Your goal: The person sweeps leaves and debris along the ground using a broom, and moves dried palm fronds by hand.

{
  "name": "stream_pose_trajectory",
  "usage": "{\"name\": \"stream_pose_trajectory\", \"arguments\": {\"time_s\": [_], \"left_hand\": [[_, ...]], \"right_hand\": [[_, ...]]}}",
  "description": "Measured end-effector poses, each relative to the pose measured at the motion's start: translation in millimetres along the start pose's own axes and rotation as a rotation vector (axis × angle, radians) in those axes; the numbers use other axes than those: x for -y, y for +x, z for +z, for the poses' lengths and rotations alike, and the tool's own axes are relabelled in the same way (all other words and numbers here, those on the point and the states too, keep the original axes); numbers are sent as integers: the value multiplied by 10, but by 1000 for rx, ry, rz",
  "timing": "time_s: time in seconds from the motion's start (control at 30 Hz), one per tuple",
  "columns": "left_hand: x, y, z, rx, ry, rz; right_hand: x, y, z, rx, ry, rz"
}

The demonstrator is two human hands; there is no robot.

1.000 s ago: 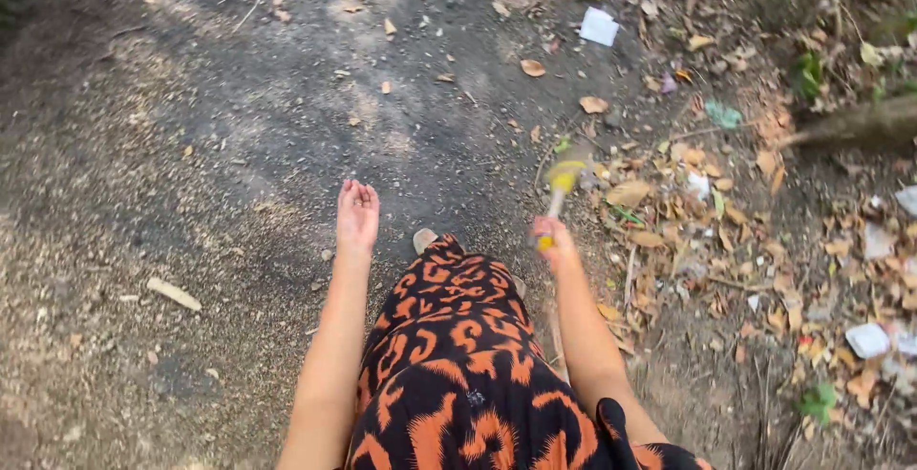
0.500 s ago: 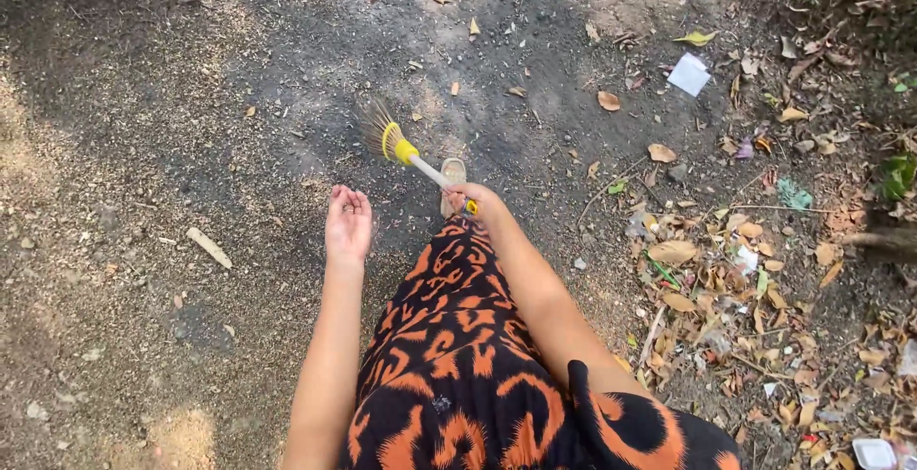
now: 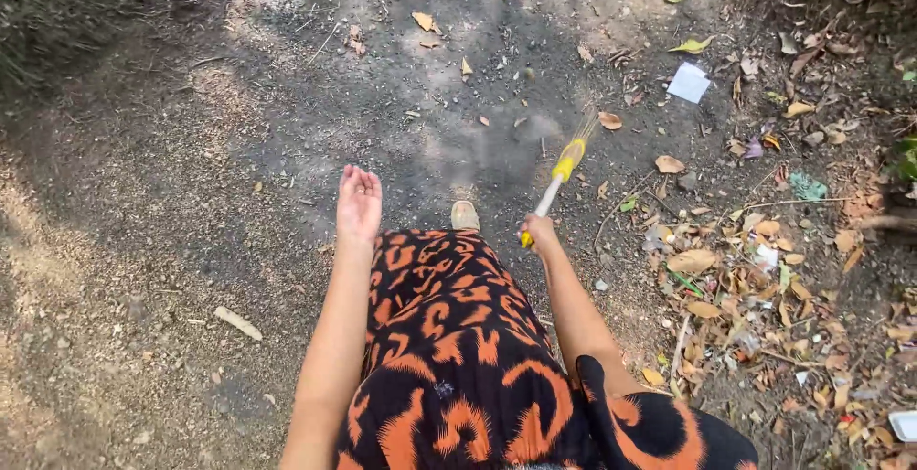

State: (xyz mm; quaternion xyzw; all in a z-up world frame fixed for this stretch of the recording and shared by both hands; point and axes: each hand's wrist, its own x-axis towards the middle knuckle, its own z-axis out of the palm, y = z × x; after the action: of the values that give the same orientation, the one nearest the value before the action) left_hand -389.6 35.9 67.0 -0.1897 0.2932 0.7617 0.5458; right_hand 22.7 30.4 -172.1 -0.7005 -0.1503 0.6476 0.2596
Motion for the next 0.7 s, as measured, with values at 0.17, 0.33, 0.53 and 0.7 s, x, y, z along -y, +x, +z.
{"name": "stream_pose_trajectory", "arguments": {"time_s": [0.17, 0.33, 0.53, 0.7], "left_hand": [[-80, 549, 42, -53, 28, -91], [-402, 1255, 223, -53, 147, -167], [-1134, 2391, 1260, 14, 331, -240], [-1886, 3068, 1918, 102, 404, -175]], "right_hand": [[719, -412, 1041, 302, 65, 127], [999, 118, 2060, 343, 262, 278], [709, 1332, 2338, 529, 576, 440], [611, 1213, 1900, -127, 462, 122]]}}
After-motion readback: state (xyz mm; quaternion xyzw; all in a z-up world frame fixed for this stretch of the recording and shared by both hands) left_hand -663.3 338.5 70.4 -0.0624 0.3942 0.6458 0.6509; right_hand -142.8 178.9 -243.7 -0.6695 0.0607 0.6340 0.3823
